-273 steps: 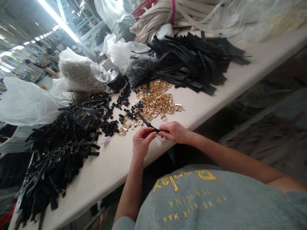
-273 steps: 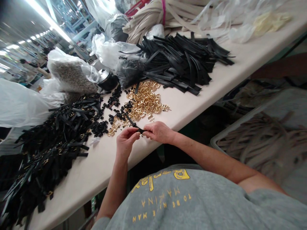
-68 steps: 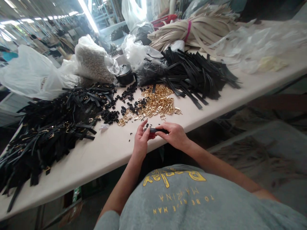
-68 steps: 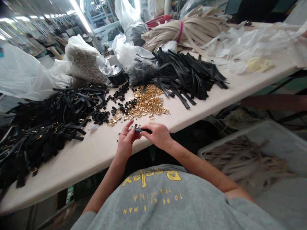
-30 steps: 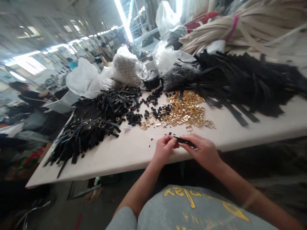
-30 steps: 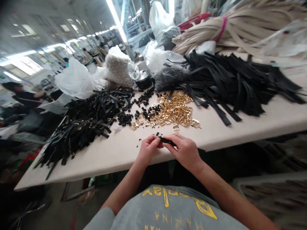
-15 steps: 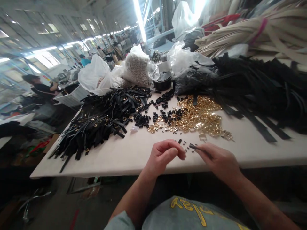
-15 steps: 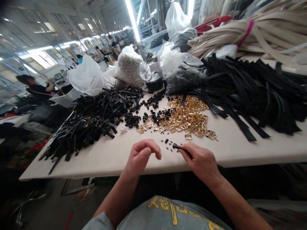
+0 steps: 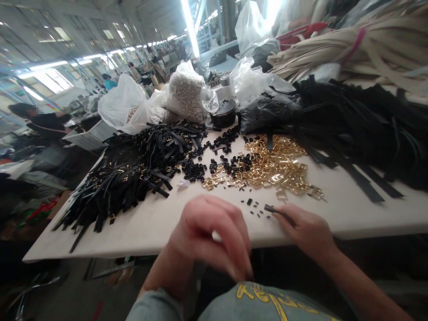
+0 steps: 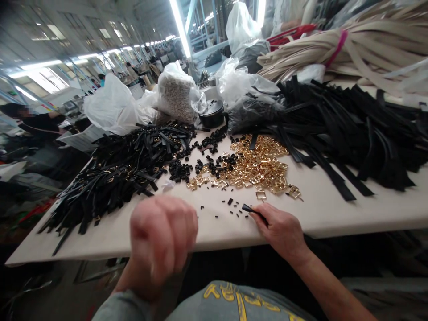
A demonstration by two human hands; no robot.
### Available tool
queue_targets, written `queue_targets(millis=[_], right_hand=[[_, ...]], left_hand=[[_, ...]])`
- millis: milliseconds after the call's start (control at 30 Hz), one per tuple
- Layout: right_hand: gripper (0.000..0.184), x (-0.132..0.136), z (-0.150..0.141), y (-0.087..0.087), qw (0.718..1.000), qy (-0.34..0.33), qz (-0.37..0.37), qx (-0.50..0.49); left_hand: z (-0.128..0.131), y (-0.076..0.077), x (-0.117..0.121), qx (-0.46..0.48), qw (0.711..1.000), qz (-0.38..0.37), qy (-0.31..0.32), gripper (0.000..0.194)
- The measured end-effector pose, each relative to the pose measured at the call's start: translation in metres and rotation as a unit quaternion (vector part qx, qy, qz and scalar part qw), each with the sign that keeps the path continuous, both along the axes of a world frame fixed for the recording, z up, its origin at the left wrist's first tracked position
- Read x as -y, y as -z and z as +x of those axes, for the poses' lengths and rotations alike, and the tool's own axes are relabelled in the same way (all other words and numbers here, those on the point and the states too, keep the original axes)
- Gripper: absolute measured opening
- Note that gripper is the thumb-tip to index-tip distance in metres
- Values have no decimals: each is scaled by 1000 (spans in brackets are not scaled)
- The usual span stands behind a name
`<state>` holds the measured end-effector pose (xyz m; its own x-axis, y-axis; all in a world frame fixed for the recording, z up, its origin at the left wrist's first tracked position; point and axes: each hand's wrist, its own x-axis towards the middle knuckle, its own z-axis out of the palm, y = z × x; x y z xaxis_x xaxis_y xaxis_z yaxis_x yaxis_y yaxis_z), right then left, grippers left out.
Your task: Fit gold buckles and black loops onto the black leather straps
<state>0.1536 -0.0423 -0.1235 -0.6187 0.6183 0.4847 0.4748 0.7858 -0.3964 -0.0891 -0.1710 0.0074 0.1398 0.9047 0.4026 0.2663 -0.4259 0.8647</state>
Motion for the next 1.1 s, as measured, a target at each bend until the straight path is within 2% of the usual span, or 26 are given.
queue_targets(millis=[100,167,200,300,367,467,600,633,700,767,800,833,900,967,1100], right_hand=[[23,1,-1,-2,1000,-2,11,-3],[23,0,-2,-3,1000,-1,14,-3],[24,0,-2,-3,1000,-1,13,-2],[24,0,-2,-3,1000,-7,13,0],[23,-1,-2,-3,1000,-7,9,4],[22,0,-2,-3,1000,-3,-4,11],[21,0,-2,-2,1000,-2,-10,9],[21,0,-2,-3,1000,-3,-12,6],[20,0,-2,-3,1000,-4,-20,2],[19,0,-3,-5,999,-5,-39,-5],[18,0,-3,-7,998,-7,-53,-13],[17,1,-3,-10,997,-11,-69,-23],[15,5,-4,-18,994,-25,-96,-50],[15,11,-8,-29,991,-42,-102,-78],[17,22,-18,-51,990,-62,-64,-112]], left_hand=[[-49,21,-71,-29,984,-1,-174,28],[-81,40,-108,-155,947,-28,-278,15],[-94,50,-122,-242,922,-44,-298,6],[-117,70,-146,-420,856,-94,-286,24],[-122,77,-153,-471,830,-134,-266,28],[-124,78,-160,-483,816,-170,-270,22],[-126,73,-158,-469,805,-178,-317,9],[-124,71,-154,-450,810,-177,-333,6],[-116,69,-142,-341,852,-181,-354,10],[-98,69,-125,-129,911,-201,-336,21],[-85,70,-114,-9,926,-216,-308,26],[-71,71,-103,98,928,-233,-275,31],[-39,74,-80,250,906,-259,-223,40],[-8,79,-59,329,881,-279,-196,41],[37,86,-31,406,845,-301,-173,38]])
